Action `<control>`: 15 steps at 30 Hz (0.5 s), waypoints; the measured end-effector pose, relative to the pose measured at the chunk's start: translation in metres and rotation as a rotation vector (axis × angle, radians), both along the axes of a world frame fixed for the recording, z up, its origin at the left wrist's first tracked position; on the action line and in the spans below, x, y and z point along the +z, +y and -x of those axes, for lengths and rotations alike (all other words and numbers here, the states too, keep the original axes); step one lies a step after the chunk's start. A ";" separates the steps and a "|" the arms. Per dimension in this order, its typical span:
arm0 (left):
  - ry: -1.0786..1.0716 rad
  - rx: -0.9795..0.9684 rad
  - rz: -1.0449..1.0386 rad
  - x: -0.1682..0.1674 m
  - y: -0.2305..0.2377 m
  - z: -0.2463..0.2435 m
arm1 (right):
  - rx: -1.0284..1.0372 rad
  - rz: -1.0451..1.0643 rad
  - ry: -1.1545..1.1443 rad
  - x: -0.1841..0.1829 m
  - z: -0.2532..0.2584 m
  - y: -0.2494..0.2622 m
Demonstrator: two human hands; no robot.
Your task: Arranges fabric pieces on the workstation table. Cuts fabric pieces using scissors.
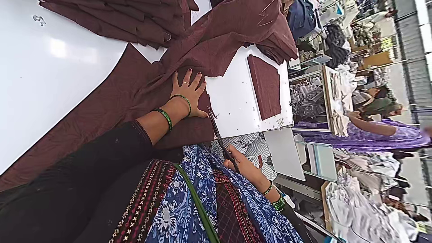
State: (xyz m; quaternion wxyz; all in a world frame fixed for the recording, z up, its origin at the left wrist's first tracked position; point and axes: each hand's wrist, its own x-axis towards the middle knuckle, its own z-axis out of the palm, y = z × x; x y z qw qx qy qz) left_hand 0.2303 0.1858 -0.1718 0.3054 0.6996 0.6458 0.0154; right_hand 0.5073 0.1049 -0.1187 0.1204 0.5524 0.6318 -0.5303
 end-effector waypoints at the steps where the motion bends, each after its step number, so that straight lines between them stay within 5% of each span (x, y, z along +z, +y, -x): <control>1: 0.001 -0.002 0.005 0.001 0.000 0.000 | -0.012 -0.018 -0.004 0.000 0.003 -0.002; 15: -0.006 0.012 0.012 0.003 -0.001 0.000 | -0.079 -0.056 0.084 -0.009 0.017 0.001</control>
